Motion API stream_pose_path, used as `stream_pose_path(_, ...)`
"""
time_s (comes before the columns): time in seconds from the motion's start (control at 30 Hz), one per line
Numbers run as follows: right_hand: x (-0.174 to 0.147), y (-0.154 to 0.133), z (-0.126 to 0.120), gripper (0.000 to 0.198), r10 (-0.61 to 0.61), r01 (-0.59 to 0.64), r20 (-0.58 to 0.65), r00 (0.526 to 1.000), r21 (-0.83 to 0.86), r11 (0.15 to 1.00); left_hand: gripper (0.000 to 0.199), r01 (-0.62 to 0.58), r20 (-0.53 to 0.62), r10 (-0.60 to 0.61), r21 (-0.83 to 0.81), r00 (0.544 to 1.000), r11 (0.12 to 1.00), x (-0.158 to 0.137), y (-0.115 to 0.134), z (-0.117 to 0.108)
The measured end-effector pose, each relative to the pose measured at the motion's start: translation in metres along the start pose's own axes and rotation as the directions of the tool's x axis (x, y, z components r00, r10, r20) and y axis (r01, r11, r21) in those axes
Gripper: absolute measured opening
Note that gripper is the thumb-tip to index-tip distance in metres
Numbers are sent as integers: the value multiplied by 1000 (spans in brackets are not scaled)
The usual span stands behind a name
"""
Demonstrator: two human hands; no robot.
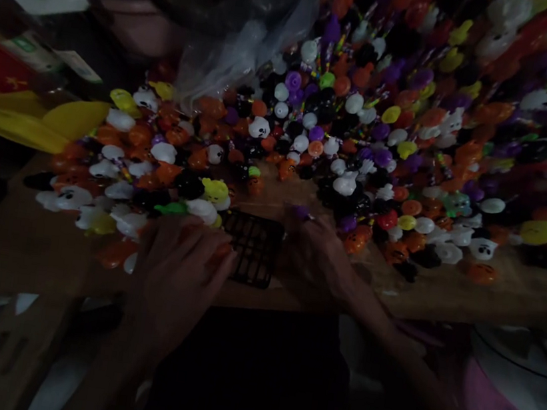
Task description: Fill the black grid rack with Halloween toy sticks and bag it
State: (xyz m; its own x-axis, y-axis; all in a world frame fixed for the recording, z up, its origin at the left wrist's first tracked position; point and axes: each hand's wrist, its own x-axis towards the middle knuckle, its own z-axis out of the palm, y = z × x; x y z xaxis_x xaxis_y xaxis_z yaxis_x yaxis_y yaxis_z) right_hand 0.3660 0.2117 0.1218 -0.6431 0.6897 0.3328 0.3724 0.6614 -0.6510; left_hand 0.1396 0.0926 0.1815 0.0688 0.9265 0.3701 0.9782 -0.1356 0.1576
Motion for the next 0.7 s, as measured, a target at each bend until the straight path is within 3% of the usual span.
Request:
stream_pose_path(0.1,-11,-1,-5,9,70,-74,46,996,100,992,23,6,45,-6,-13,999,1000,2,2,-1)
stream_pose_path(0.23,5,5,-5,13,92,-94,14,996,143,985,20,9,32,-10,9,999,1000,6,12,-2)
stream_pose_path(0.4,48,12,-2,18,131,-130,-35,991,33,991,21,-7,31,6,49,1000,999,13,20,-5)
stream_pose_path(0.53,80,17,-5,7,199,-200,-62,978,-6,980,23,6,24,-7,44,1000,999,16,22,-4)
stream_pose_path(0.7,104,25,-20,19,223,-242,-139,965,-139,960,27,2,-67,3,61,998,998,13,21,-4)
